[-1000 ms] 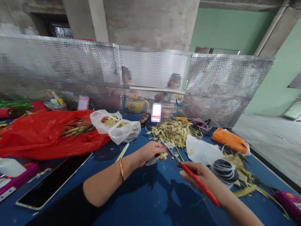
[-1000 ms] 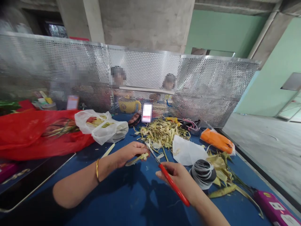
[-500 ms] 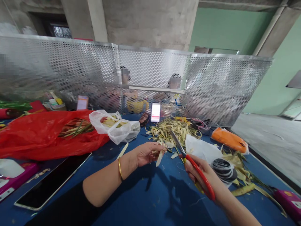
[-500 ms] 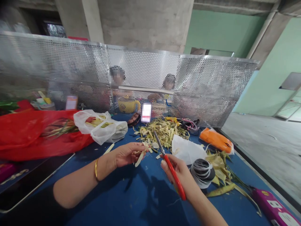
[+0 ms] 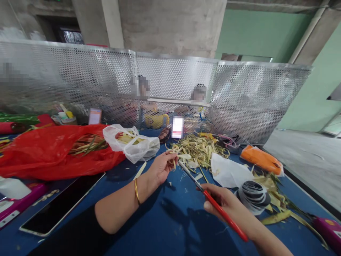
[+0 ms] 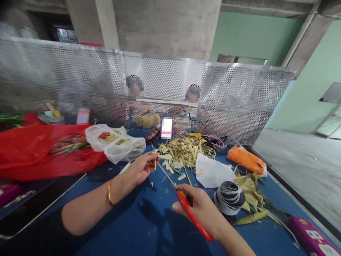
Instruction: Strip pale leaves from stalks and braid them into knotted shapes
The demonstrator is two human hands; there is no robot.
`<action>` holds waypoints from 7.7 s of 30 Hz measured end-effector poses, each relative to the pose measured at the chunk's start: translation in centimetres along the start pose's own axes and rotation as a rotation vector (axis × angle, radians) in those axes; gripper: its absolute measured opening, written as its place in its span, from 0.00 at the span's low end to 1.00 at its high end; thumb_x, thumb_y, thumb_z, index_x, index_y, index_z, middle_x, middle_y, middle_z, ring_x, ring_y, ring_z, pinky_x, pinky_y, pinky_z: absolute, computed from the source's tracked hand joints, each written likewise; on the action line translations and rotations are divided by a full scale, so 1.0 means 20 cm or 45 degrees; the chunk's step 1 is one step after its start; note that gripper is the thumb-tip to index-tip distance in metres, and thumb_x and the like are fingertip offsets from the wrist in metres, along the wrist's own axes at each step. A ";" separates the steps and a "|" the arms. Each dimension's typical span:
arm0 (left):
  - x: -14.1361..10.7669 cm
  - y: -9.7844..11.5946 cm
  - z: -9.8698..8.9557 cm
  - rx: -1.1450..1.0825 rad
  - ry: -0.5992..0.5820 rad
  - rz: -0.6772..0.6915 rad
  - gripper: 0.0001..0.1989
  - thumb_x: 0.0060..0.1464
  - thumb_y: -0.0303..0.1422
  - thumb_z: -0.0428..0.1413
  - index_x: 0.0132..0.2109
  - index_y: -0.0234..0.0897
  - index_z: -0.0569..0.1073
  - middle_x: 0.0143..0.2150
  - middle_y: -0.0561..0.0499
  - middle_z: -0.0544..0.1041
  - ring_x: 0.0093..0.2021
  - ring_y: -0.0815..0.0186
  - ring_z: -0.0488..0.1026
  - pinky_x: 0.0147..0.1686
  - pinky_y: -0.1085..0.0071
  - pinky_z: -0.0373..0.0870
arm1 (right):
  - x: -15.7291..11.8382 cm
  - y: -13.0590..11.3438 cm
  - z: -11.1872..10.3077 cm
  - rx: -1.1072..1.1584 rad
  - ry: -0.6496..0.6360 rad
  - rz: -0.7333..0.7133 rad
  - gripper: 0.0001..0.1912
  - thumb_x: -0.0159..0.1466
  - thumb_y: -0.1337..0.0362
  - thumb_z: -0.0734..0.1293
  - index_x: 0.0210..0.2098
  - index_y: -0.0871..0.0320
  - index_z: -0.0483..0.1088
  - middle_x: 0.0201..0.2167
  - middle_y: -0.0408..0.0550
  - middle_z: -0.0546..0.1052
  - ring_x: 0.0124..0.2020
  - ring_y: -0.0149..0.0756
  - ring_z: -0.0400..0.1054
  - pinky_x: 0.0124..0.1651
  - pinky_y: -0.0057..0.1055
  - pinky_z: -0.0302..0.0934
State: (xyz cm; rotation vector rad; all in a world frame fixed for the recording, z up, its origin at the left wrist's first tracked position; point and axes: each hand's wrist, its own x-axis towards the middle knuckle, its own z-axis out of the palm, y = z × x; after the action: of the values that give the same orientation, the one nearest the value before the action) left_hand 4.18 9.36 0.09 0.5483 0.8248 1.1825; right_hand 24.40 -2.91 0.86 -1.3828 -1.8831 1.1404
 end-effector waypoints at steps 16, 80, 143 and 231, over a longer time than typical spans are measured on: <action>-0.05 -0.08 0.03 0.076 0.001 0.139 0.12 0.41 0.19 0.62 0.33 0.34 0.70 0.25 0.55 0.74 0.23 0.73 0.72 0.27 0.78 0.68 | 0.03 0.05 0.02 -0.103 0.266 0.121 0.19 0.56 0.51 0.70 0.41 0.57 0.74 0.25 0.41 0.71 0.27 0.33 0.61 0.31 0.27 0.58; 0.25 0.05 0.24 0.951 -0.205 -0.060 0.13 0.58 0.42 0.53 0.37 0.35 0.71 0.26 0.49 0.74 0.21 0.72 0.70 0.20 0.80 0.62 | 0.13 0.13 0.05 0.547 0.593 0.132 0.30 0.50 0.41 0.71 0.39 0.62 0.70 0.16 0.34 0.64 0.13 0.24 0.56 0.16 0.23 0.50; 0.12 -0.11 0.11 2.462 0.004 0.578 0.19 0.58 0.33 0.50 0.56 0.33 0.68 0.47 0.33 0.77 0.51 0.48 0.74 0.47 0.59 0.67 | 0.17 0.17 0.06 0.102 0.580 0.182 0.30 0.52 0.43 0.68 0.42 0.63 0.72 0.15 0.37 0.65 0.16 0.32 0.60 0.20 0.29 0.54; -0.38 0.22 -0.27 2.375 0.106 0.746 0.09 0.56 0.30 0.52 0.39 0.39 0.77 0.38 0.48 0.80 0.40 0.60 0.75 0.38 0.70 0.66 | 0.19 0.14 0.05 -0.814 0.692 -0.513 0.17 0.65 0.56 0.59 0.43 0.55 0.75 0.42 0.54 0.78 0.43 0.45 0.73 0.45 0.39 0.67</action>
State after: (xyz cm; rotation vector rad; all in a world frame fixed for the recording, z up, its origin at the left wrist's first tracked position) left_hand -3.86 3.28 2.26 2.3601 1.8012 0.5774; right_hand 23.63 0.73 -2.25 -1.3377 -2.0328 -0.0614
